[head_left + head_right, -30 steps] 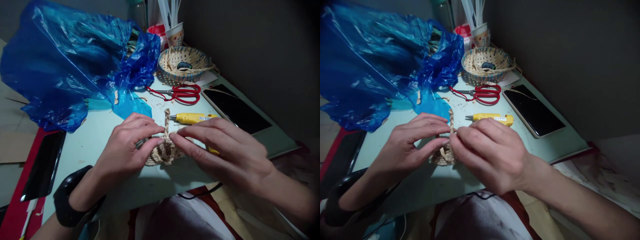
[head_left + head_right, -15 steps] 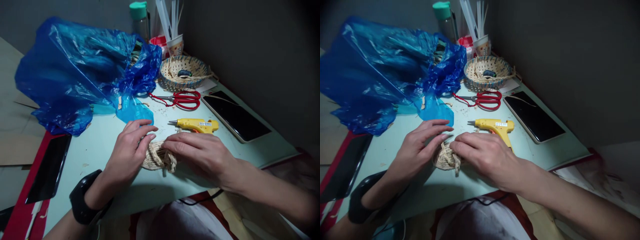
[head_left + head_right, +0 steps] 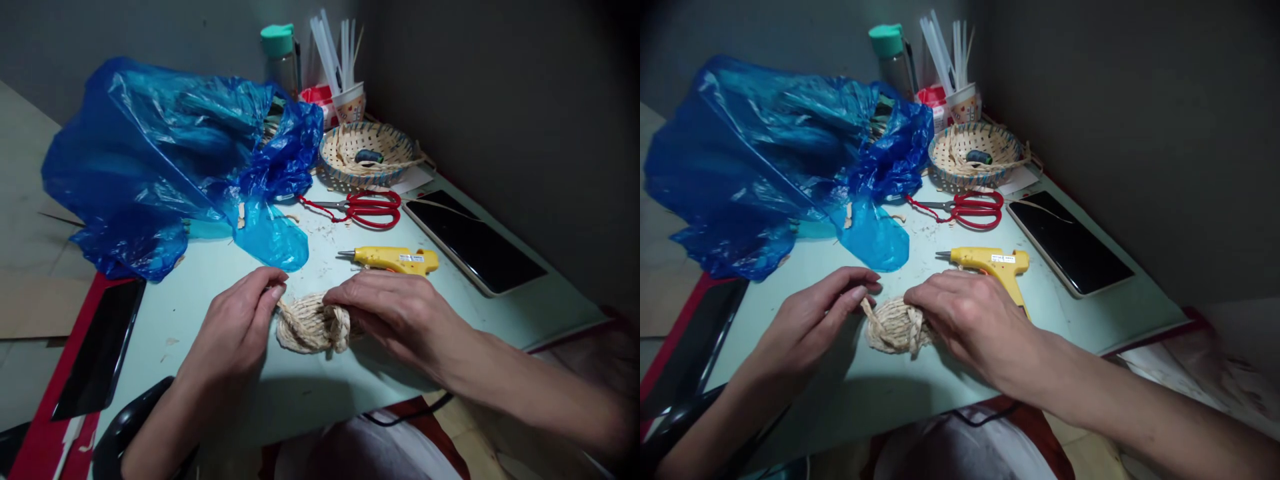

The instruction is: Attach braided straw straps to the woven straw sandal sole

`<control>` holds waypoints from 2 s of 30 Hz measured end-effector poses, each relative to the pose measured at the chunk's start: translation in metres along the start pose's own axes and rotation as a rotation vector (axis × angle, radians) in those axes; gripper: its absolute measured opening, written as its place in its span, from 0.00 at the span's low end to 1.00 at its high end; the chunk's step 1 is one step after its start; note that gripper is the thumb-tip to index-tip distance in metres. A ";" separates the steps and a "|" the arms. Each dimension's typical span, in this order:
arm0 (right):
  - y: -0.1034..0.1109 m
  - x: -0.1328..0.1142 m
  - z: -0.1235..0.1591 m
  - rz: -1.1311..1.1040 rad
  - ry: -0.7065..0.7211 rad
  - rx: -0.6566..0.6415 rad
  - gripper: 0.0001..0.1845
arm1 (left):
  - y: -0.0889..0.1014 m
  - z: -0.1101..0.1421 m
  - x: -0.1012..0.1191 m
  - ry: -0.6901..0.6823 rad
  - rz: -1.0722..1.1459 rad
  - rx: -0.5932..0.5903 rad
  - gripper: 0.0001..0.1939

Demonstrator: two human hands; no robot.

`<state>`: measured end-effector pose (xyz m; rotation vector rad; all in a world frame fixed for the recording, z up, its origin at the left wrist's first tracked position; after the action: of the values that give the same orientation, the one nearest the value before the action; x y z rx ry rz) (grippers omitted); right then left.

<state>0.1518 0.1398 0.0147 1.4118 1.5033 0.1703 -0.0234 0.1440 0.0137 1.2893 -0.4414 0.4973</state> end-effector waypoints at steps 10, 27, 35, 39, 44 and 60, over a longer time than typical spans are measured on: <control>-0.011 0.012 -0.015 0.061 -0.202 -0.094 0.12 | -0.011 -0.016 0.016 0.101 -0.167 -0.128 0.15; 0.001 -0.005 -0.007 -0.100 -0.055 0.059 0.08 | -0.035 -0.006 0.020 0.065 -0.046 -0.337 0.06; 0.019 -0.022 0.008 -0.044 -0.011 0.283 0.12 | -0.012 0.006 0.040 -0.120 0.155 -0.275 0.02; 0.016 -0.023 0.011 0.047 0.020 0.336 0.13 | -0.010 -0.002 0.041 -0.150 0.011 -0.278 0.04; 0.016 -0.034 0.008 0.303 0.177 0.394 0.10 | 0.003 -0.006 0.045 -0.283 -0.230 -0.073 0.08; 0.029 -0.029 0.006 0.000 -0.039 0.548 0.15 | -0.010 0.031 0.032 0.149 0.687 0.119 0.01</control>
<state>0.1686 0.1222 0.0477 1.8281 1.5846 -0.2917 0.0078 0.1151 0.0312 1.1836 -0.7397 1.2022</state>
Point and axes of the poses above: each hand's wrist, its own z-axis away from the middle knuckle, its own y-axis out of the back of the hand, x = y × z, the point moved 7 cm from there along -z, towards the middle knuckle, and after that the axes turned 11 degrees about y, right-handed, at the moved point
